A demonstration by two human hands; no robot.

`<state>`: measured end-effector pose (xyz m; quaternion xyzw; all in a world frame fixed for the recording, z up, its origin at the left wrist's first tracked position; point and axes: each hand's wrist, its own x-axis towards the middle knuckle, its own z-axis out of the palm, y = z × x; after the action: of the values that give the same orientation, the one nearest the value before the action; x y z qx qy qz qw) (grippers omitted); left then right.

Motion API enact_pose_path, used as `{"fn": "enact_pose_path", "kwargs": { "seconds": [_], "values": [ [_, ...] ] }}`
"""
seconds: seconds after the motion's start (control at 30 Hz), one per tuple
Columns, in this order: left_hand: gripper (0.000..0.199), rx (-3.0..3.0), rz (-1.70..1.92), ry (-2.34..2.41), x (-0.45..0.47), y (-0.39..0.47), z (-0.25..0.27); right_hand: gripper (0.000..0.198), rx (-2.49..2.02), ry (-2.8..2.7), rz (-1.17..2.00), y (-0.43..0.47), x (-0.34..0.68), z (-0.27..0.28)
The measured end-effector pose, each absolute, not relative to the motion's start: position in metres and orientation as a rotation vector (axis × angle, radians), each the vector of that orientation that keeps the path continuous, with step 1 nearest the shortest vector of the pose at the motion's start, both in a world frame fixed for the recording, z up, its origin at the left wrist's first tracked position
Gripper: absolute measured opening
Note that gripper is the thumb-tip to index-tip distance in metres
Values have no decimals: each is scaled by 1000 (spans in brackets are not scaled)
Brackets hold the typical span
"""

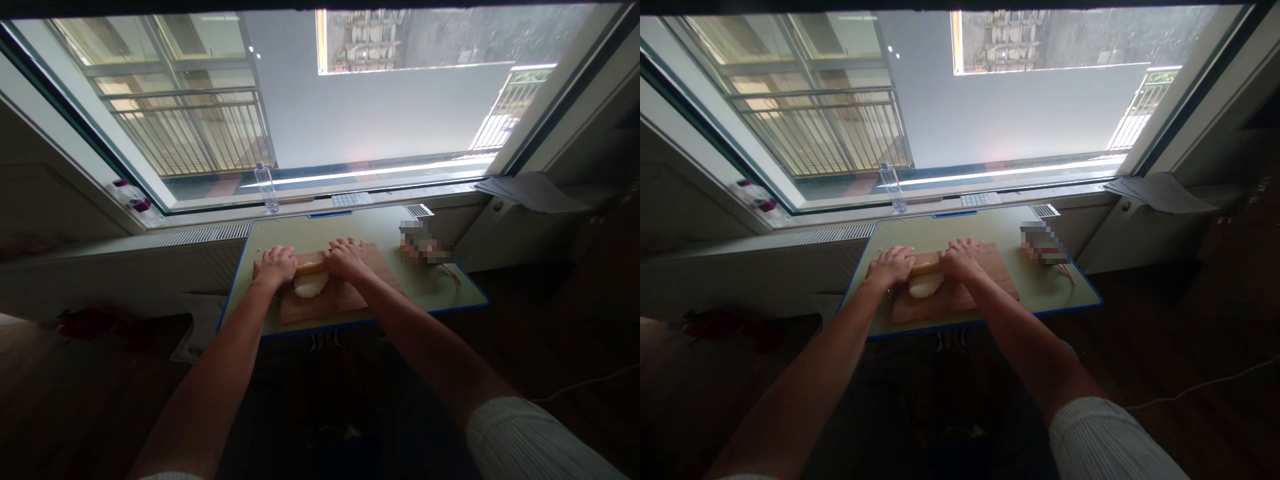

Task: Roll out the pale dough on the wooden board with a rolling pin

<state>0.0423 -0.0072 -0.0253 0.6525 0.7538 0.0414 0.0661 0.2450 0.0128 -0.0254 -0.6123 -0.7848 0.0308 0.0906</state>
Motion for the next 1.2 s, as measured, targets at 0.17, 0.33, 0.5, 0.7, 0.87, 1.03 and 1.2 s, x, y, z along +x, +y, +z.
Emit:
{"fn": "enact_pose_path", "kwargs": {
  "seconds": [0.17, 0.33, 0.5, 0.7, 0.87, 1.03, 1.2],
  "values": [
    [60, 1993, 148, 2300, 45, -16, -26, 43, -1787, -2282, 19, 9, 247, -33],
    [57, 2012, 184, 2327, 52, -31, -25, 47, -1764, -2291, -29, -10, 252, -32],
    [54, 2017, 219, 2360, 57, -47, -26, 49, -1719, -2255, -69, -24, 255, -34],
    [57, 2041, 248, 2360, 64, -70, -24, 50, -1738, -2159, 24, -41, 257, -38],
    [58, 2123, 337, 2353, 68, -90, -29, 58, -1778, -2097, 83, -60, 262, -47],
    [58, 2193, 445, 2332, 67, -103, -36, 54, -1679, -2093, 56, -80, 271, -54],
    [54, 2161, 437, 2303, 62, -103, -35, 49, -1601, -2088, 82, -93, 279, -51]
  ]
}}
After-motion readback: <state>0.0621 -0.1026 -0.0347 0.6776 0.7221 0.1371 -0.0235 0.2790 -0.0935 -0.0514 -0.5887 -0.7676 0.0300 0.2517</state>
